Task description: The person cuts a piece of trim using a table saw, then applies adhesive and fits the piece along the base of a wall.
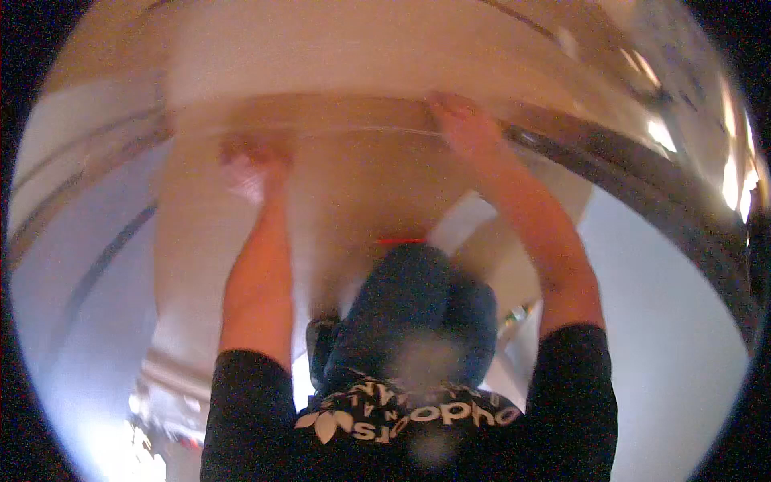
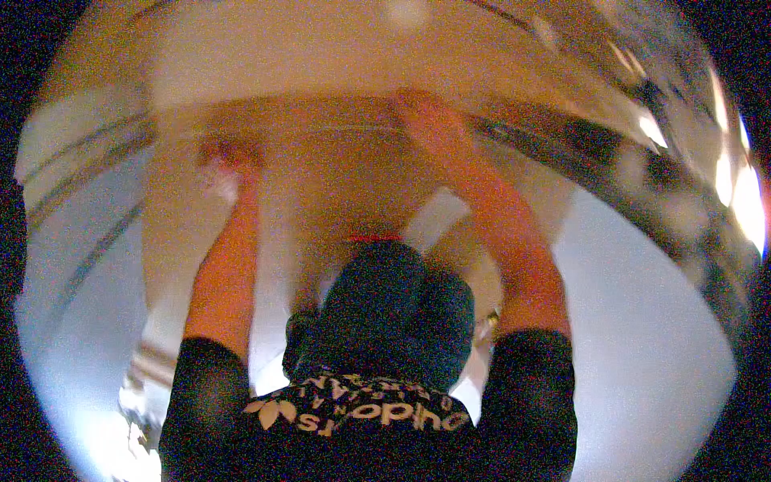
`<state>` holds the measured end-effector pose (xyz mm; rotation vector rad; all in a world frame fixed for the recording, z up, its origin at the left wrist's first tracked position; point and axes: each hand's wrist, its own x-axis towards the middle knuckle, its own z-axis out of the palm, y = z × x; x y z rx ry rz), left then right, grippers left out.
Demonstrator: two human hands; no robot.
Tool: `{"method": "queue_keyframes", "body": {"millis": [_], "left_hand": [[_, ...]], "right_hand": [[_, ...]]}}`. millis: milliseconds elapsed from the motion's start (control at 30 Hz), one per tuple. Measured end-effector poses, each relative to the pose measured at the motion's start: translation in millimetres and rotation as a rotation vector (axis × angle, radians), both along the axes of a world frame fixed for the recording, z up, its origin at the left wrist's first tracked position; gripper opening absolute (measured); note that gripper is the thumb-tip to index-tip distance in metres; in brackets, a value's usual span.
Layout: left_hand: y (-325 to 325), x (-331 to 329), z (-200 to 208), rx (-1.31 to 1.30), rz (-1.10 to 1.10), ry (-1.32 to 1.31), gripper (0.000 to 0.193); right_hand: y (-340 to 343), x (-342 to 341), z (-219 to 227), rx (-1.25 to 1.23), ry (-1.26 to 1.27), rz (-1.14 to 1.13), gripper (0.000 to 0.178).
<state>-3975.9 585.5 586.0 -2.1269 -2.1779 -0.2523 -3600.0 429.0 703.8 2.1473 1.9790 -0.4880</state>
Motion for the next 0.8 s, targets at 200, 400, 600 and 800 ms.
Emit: {"method": "queue_keyframes", "body": {"millis": [200,400,600,800], "left_hand": [[11.1,24.6,17.3,-0.136,-0.027,-0.090,0.066],[15.5,15.3,19.1,-0.045,0.005,-0.130,0.060],[7.2,19.7,14.0,-0.037,-0.003,-0.133,0.061],[1.0,19.4,13.8,-0.054,-0.006,-0.167,0.064]], "right_hand": [[9.7,36.0,-13.8,-0.159,0.020,0.032,0.065],[30.7,3.4,-9.4,-0.172,-0.042,0.131,0.082],[24.2,-1.8,-12.3,-0.206,-0.065,0.050,0.086],[17.4,-13.5,-17.1,-0.191,-0.166,0.073,0.095]]}}
